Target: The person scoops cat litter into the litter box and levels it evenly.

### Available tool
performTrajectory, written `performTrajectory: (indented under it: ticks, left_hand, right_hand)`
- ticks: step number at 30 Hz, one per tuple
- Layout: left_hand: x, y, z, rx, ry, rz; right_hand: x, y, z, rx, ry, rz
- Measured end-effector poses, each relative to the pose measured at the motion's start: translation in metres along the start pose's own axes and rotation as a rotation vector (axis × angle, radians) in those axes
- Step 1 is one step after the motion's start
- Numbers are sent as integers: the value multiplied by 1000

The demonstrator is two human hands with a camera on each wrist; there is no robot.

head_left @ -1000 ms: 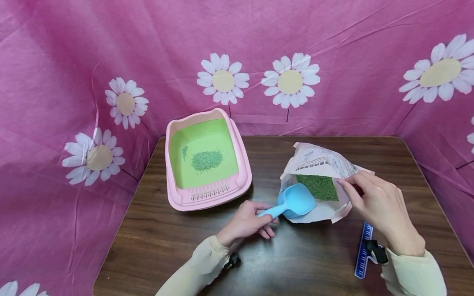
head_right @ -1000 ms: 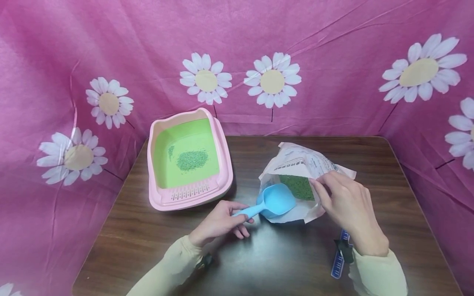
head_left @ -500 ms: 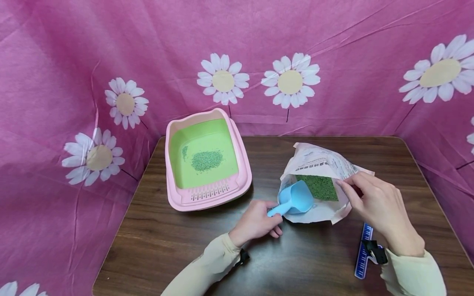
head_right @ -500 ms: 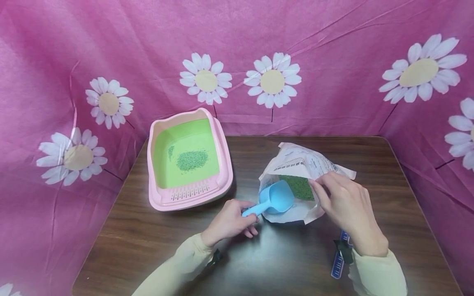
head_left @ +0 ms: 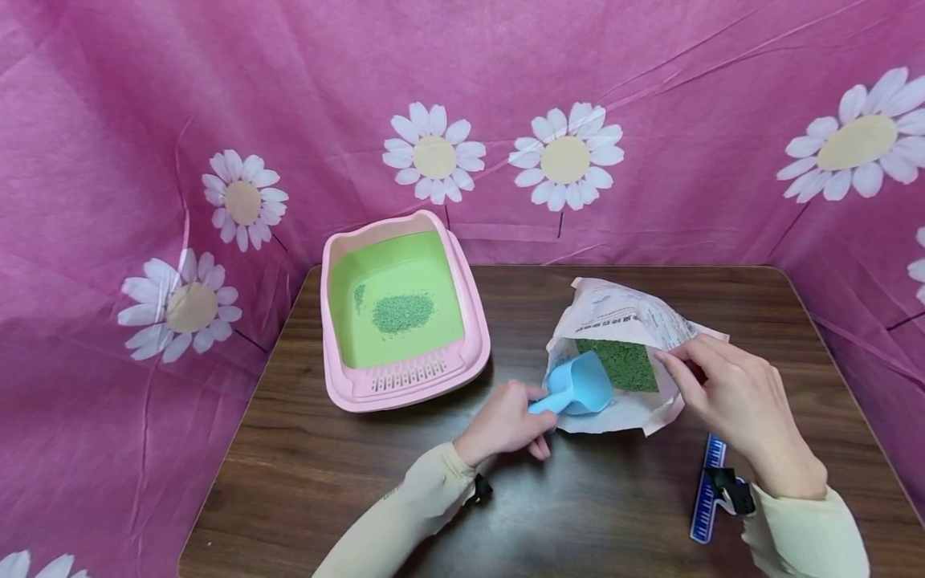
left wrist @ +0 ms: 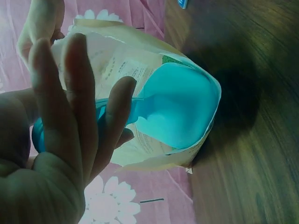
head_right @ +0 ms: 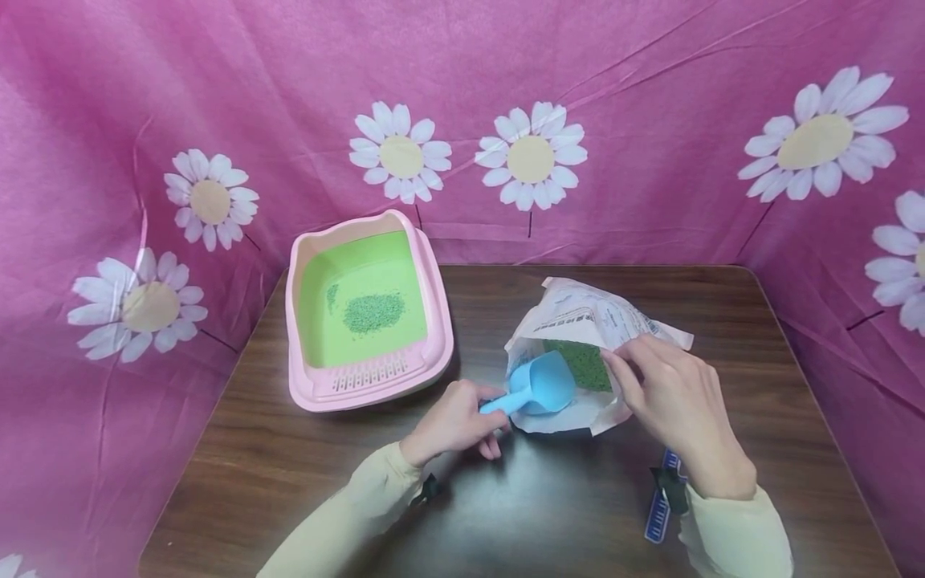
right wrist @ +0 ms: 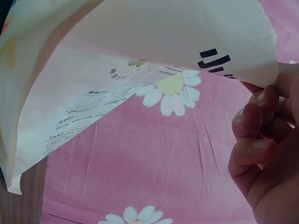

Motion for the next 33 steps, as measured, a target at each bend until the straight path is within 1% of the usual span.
performTrajectory:
  ticks: [3,7,13,15,17,22,26,29,33]
  left_hand:
    - [0,2,-3,-9,25,29]
    - [1,4,-6,-13,50,35]
    - [-1,8,-5,-26,83,95]
    - [-3,9,-5,-24,95,102]
    - [-4,9,-7,-37,101,114]
    - [-6,6,-12,-64,99,164]
    - [-10,4,-18,-56,93,255]
    - [-13,0,-23,-50,89,303]
    - [-16,-3,-29,-55,91,319]
  right_hand:
    - [0,0,-1,2,2,-3]
    - [0,-1,-1,11,13,-10]
    - [0,-2,-1,3,14,-7]
    - [0,-2,-1,-1,12,-5]
    - [0,-2,-1,-3,7,-6]
    - [0,-3,-2,-5,7,-9]
    - [0,-3,-2,-5,10,-16]
    - [-1,-3,-2,7,21,-31]
    - [-3,-4,-2,32,49,-57]
Point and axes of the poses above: each hand's wrist, its own z-axis away from the middle knuckle, its own y-axis out of the back of the hand, x = y × z, the point moved 9 cm from there along -z, towards the middle knuckle, and after that the axes turned 10 degrees about -x, right-handed, at the moved point
